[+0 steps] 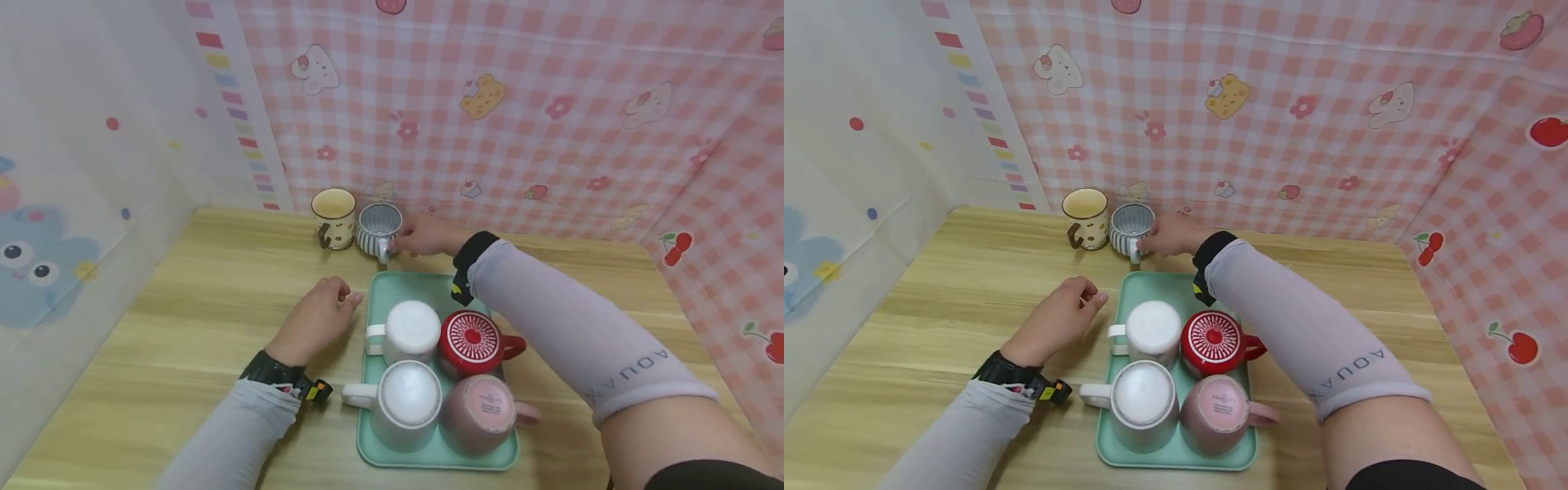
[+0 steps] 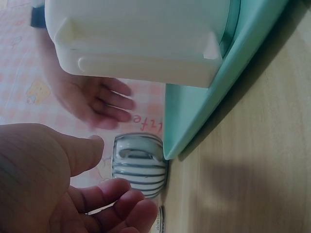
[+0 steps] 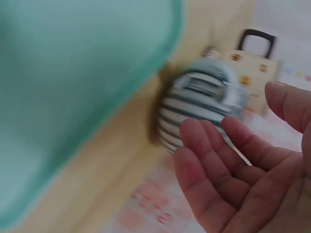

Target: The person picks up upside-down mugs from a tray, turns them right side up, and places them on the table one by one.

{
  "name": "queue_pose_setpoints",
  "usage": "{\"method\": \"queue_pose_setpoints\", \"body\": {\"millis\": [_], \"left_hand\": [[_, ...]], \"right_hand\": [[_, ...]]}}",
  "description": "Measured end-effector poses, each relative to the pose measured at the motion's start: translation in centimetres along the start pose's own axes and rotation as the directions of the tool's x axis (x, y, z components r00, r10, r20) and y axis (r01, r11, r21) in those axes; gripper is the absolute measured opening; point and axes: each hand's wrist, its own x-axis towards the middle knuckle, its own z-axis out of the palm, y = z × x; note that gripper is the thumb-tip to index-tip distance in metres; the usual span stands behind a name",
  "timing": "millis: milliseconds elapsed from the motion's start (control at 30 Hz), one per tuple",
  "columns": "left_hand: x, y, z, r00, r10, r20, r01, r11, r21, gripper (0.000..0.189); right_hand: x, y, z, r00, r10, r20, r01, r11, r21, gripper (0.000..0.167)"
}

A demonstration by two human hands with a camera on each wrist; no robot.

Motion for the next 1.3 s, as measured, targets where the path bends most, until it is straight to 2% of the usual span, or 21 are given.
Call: {"method": "queue_pose_setpoints", "body": {"millis": [233,367,500,733,967,1300], "left_hand": [[0.3,-1.0,-0.4,1.0,-0.002,0.005,0.002,1.0,-0.006,0.039],[0.5,-1.5,-0.6,1.0,-0.002,0.001,0.003,1.0,-0.008,0.038],[0.8,-1.7,-0.8,1.0,-0.005,0.009,0.005,1.0,-0.007,0.039],[1.0,-2.8,-1.1,1.0,-0.02,0.012,0.02,1.0,-0.012,0.04],[1.3,-3.5,-1.3,1.0,-0.014,-0.004,0.014,1.0,-0.001,0.04],[1.4,-3.9,-1.5,0.999,-0.04,0.015,0.04,0.999,-0.004,0.04]], "right_hand": [[-3.8,-1.2,-2.0,0.985,-0.113,-0.132,0.092,0.984,-0.154,0.031],[-6.7,-1.1,-2.4,0.973,-0.149,-0.174,0.122,0.98,-0.157,0.027],[-9.9,0.0,-1.8,0.966,-0.118,-0.232,0.096,0.99,-0.103,0.025],[-13.7,2.4,0.2,0.934,-0.058,-0.352,0.044,0.998,-0.048,0.03],[-16.1,4.5,1.8,0.918,-0.046,-0.394,0.058,0.998,0.017,0.031],[-17.0,7.7,5.4,0.938,-0.017,-0.346,0.058,0.993,0.107,0.029]]}}
